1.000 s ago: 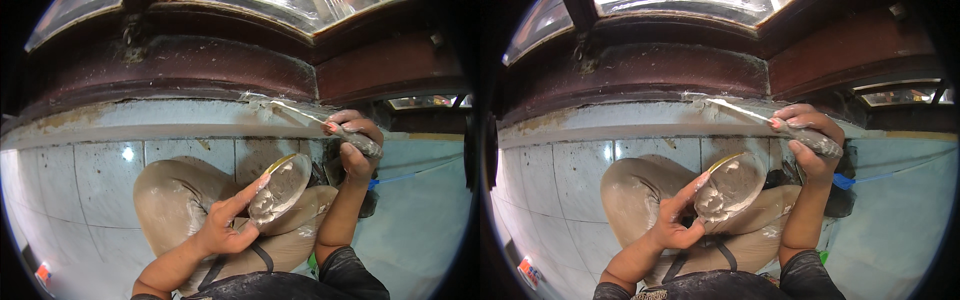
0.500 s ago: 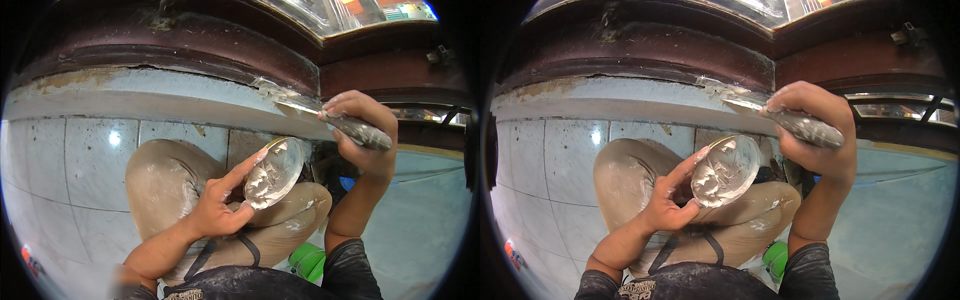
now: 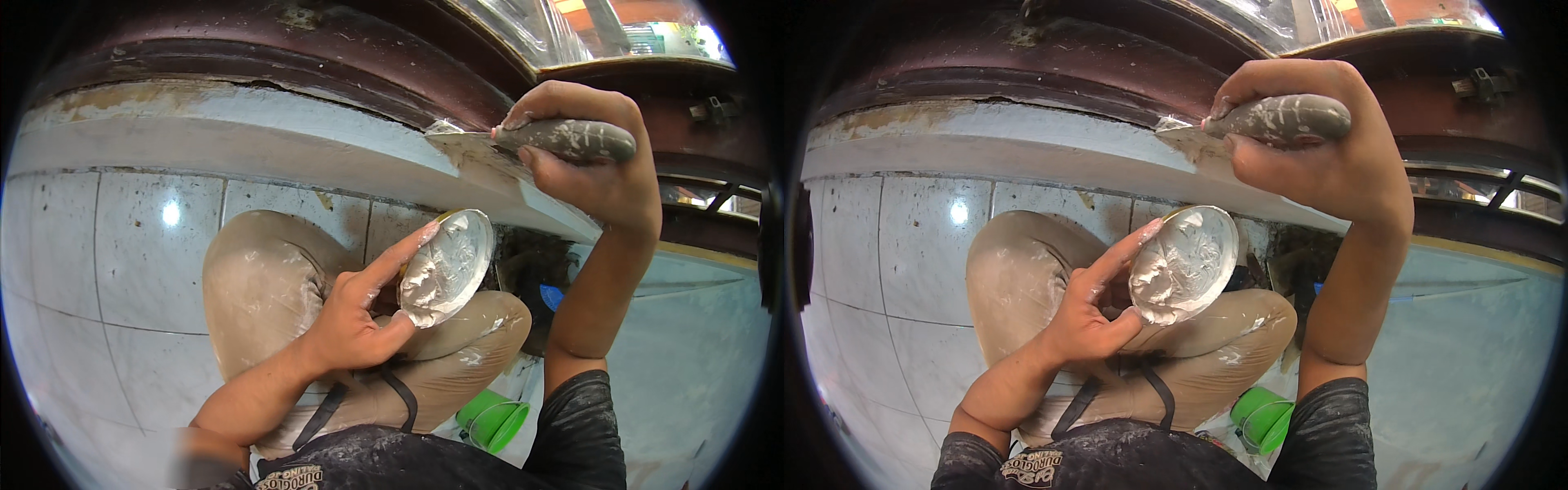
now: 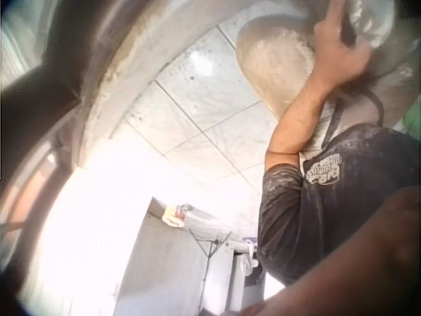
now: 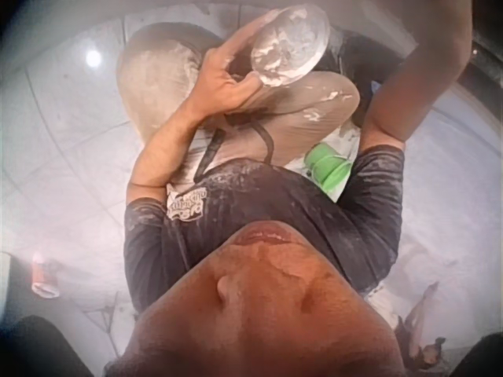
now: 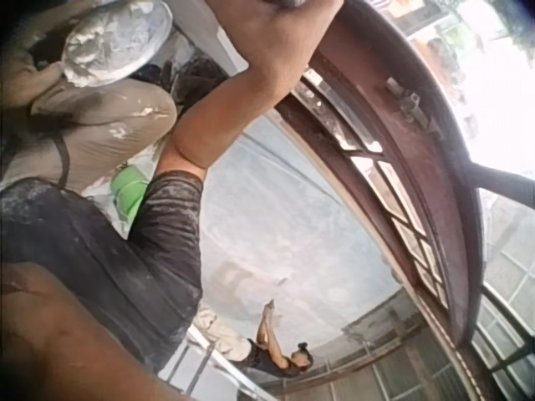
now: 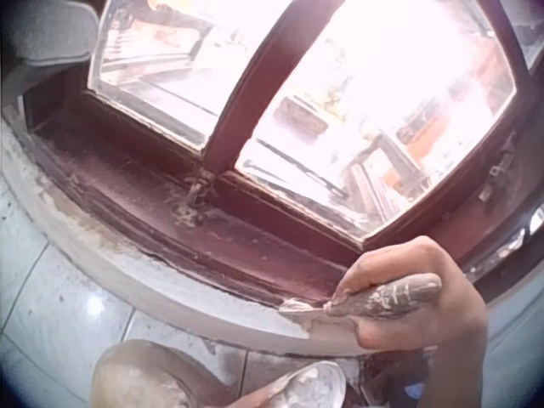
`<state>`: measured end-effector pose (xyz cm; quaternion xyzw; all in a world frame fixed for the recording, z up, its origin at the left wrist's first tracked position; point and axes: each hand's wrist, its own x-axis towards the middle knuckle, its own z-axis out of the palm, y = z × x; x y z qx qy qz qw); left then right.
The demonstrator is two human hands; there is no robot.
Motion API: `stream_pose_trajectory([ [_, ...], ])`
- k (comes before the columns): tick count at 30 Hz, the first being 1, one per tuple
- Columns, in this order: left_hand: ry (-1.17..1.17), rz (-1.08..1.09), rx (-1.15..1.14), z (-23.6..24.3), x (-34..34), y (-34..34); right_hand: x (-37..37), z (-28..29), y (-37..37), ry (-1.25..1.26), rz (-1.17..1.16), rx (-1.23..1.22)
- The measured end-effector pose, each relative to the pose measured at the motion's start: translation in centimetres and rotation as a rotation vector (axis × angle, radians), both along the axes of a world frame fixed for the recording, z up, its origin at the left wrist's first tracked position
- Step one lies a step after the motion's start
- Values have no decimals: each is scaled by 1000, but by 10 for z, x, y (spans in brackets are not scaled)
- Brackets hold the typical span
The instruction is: The person sits on the floor and uses a putty knife to apply white filler from a small container onto the lower frame of a window sill. The person repeatedly scoops filler and smooths it along the sill's edge.
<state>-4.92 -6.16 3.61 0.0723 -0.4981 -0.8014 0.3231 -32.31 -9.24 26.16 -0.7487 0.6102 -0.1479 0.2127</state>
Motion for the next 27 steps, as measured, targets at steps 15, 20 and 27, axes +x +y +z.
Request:
stream_pose_trajectory([
  [15,-9,-1,0,-3,-3,1,1,1,23,-65,-240,30],
  [20,-36,1,-23,-7,-4,1,0,6,28,-154,-140,-66],
  [27,-37,-8,30,-7,-8,7,-6,-9,34,-104,-193,-12],
])
